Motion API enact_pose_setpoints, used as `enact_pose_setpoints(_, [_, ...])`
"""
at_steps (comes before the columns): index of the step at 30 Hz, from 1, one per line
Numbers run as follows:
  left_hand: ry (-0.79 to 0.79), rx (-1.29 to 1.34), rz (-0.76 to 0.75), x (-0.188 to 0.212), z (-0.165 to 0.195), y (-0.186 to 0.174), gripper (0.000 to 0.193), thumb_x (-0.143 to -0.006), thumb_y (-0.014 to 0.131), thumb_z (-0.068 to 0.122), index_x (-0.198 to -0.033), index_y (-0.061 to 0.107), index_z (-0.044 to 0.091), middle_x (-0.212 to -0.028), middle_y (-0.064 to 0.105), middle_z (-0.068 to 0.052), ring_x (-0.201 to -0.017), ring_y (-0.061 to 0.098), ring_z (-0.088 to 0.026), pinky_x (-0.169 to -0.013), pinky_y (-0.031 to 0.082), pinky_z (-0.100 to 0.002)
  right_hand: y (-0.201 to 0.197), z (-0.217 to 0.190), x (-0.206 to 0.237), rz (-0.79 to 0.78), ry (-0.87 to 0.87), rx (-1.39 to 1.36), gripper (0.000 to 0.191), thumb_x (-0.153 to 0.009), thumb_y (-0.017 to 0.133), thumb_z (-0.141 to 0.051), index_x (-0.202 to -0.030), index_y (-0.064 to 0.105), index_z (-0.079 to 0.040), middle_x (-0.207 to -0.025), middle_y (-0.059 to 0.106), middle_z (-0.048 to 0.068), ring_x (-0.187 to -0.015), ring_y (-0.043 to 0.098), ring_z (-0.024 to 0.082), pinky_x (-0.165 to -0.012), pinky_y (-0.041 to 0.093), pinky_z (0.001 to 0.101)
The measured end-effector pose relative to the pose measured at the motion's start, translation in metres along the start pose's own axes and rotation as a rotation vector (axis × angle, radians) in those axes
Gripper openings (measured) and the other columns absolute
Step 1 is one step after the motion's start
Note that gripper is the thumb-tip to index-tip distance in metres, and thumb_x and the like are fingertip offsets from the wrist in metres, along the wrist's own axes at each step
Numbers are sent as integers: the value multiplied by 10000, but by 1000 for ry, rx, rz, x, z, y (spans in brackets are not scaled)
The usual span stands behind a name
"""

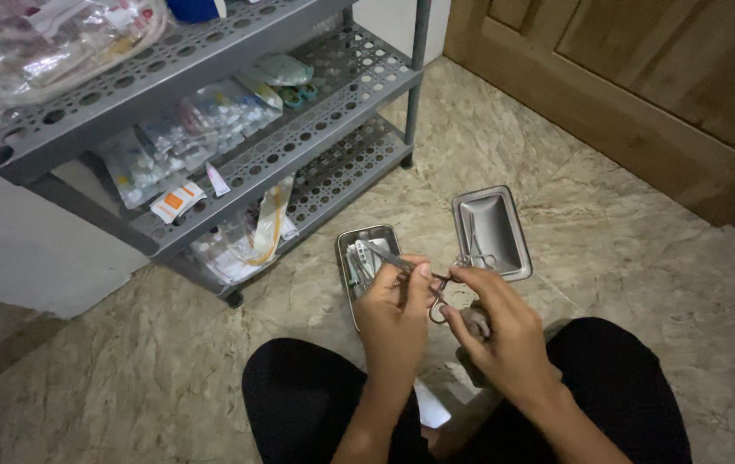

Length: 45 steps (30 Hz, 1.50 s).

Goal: The person sits on the floor and wipes surgical instruments such as scissors and forceps with a cloth, then places the cleaned instruments into stainless steel trays, arranging them one at a time. They continue wiping and sorting the instruments between the trays throughout the episode.

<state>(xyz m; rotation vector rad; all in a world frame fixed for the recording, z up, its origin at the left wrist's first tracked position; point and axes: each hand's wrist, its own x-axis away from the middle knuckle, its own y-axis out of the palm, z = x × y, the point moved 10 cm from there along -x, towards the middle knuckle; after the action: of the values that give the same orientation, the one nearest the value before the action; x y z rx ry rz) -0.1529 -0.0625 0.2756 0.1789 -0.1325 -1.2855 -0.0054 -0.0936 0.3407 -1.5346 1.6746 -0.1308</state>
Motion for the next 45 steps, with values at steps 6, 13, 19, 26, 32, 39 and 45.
enact_pose_setpoints(6, [304, -277, -78, 17, 52, 10, 131, -952, 673, 81, -974, 726, -36, -884, 753, -99, -744, 762, -137, -650, 601, -260, 10, 11, -1, -87, 21, 42, 480, -710, 842, -101, -1156, 675, -51, -887, 629, 118, -674, 656, 254, -599, 535, 348])
enact_pose_setpoints(13, [232, -326, -101, 15, 51, 14, 127, -941, 676, 97, -946, 726, -19, -888, 764, -94, -708, 780, -151, -613, 599, -277, 18, 23, 2, -105, -68, 16, 399, -691, 863, -129, -1011, 652, -17, -881, 598, 116, -715, 646, 276, -624, 526, 358])
enact_pose_setpoints(19, [272, -379, -102, 12, 47, 8, 145, -915, 707, 96, -1018, 756, 5, -877, 776, -92, -673, 732, -136, -612, 571, -278, 21, 30, -2, -127, 4, -18, 449, -612, 866, -148, -977, 643, -13, -863, 586, 125, -690, 639, 280, -605, 524, 372])
enact_pose_setpoints(26, [73, 7, -321, 2, 10, 16, 231, -982, 635, 77, -1176, 706, -26, -1146, 712, -30, -742, 686, -88, -645, 588, -242, 14, 14, -12, -146, -61, 86, 799, -507, 880, -259, -1219, 593, -35, -1092, 577, 162, -945, 656, 345, -765, 550, 422])
enact_pose_setpoints(32, [-60, -28, -312, -1, -4, 10, 302, -1032, 560, 208, -1240, 719, 58, -857, 681, -30, -684, 717, -92, -588, 561, -215, 20, 30, -9, -234, 150, 145, 1255, -468, 915, -366, -1543, 331, -87, -1441, 418, 258, -989, 634, 391, -798, 546, 442])
enact_pose_setpoints(39, [-79, 2, -167, -5, -10, -5, 274, -1034, 576, 247, -1121, 750, 54, -834, 674, -39, -675, 760, -128, -551, 515, -205, 19, 15, -5, -239, -30, -234, 1023, -670, 869, -135, -1548, 351, -58, -1521, 488, 184, -1367, 534, 362, -1029, 496, 407])
enact_pose_setpoints(45, [-94, -130, -40, -14, -3, -22, 250, -1001, 608, 210, -1109, 755, 39, -877, 769, -88, -611, 649, -86, -501, 480, -225, 17, 44, 10, -356, 96, -267, 880, -733, 864, -149, -1514, 462, -100, -1546, 534, 91, -1295, 601, 237, -1049, 502, 400])
